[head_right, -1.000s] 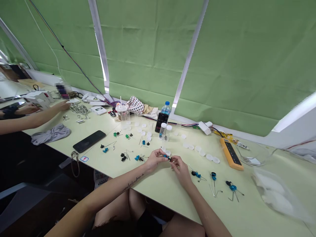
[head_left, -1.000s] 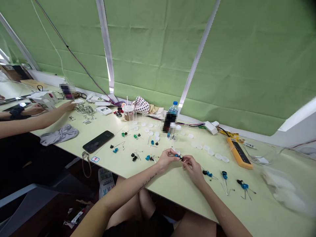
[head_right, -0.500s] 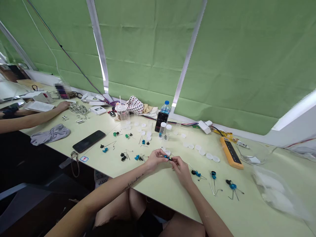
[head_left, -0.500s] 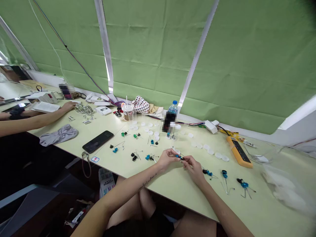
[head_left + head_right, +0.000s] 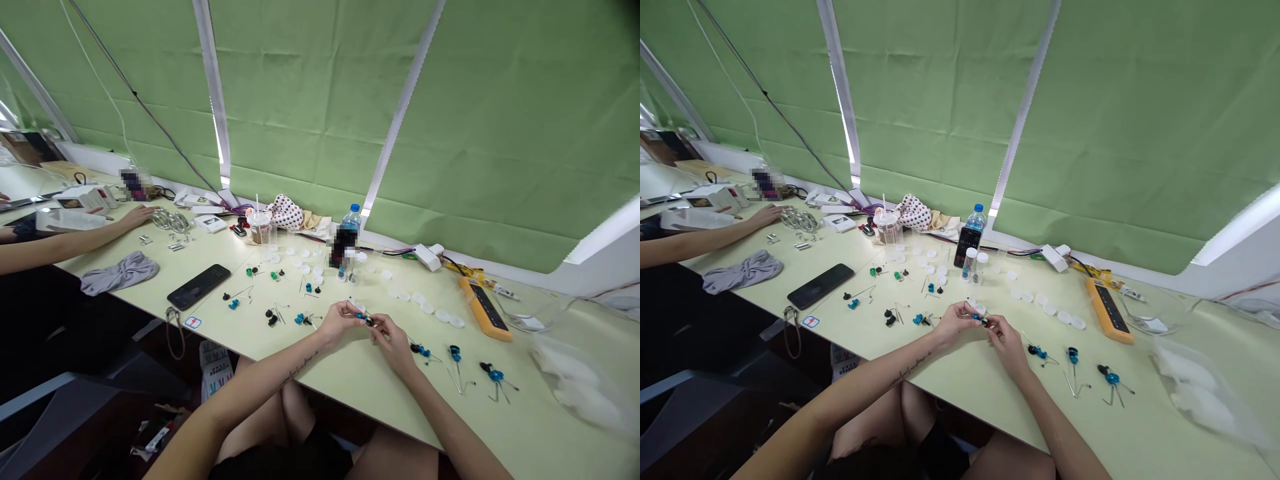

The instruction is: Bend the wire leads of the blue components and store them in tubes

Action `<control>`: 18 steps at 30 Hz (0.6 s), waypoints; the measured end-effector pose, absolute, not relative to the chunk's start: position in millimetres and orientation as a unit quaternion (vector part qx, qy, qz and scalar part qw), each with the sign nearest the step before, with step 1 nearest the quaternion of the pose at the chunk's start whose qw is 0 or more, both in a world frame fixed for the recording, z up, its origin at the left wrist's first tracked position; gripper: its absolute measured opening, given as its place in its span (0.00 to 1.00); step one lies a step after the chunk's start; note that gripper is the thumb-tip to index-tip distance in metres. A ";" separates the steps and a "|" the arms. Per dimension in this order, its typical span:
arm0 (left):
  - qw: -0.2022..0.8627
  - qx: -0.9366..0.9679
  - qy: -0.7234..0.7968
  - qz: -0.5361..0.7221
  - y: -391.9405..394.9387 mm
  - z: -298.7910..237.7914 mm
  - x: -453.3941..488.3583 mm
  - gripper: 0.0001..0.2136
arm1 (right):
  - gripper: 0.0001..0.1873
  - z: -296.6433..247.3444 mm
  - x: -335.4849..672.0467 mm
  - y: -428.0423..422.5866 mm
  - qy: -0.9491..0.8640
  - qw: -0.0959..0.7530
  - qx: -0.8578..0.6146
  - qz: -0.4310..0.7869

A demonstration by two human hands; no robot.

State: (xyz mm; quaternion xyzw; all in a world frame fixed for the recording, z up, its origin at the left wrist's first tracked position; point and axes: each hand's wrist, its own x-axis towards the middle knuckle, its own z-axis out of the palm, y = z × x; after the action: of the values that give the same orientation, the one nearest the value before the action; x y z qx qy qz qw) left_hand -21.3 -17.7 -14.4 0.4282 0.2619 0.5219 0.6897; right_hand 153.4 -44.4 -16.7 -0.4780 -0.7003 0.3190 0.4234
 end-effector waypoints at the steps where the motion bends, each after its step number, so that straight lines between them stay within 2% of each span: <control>1: 0.692 0.429 0.266 0.517 -17.7 -14.4 -21.4 0.17 | 0.18 -17.3 153.7 -44.5 -0.700 0.424 -0.479 0.317; 18: 0.701 0.429 0.264 0.505 -19.6 -14.2 -21.4 0.17 | 0.18 -16.4 157.7 -45.6 -0.714 0.382 -0.500 0.308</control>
State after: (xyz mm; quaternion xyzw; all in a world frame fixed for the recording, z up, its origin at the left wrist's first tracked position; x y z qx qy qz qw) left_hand -21.4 -19.6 -14.2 0.4291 0.2640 0.5047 0.7010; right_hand 157.7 -45.6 -16.4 -0.4996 -0.7136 0.3082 0.3825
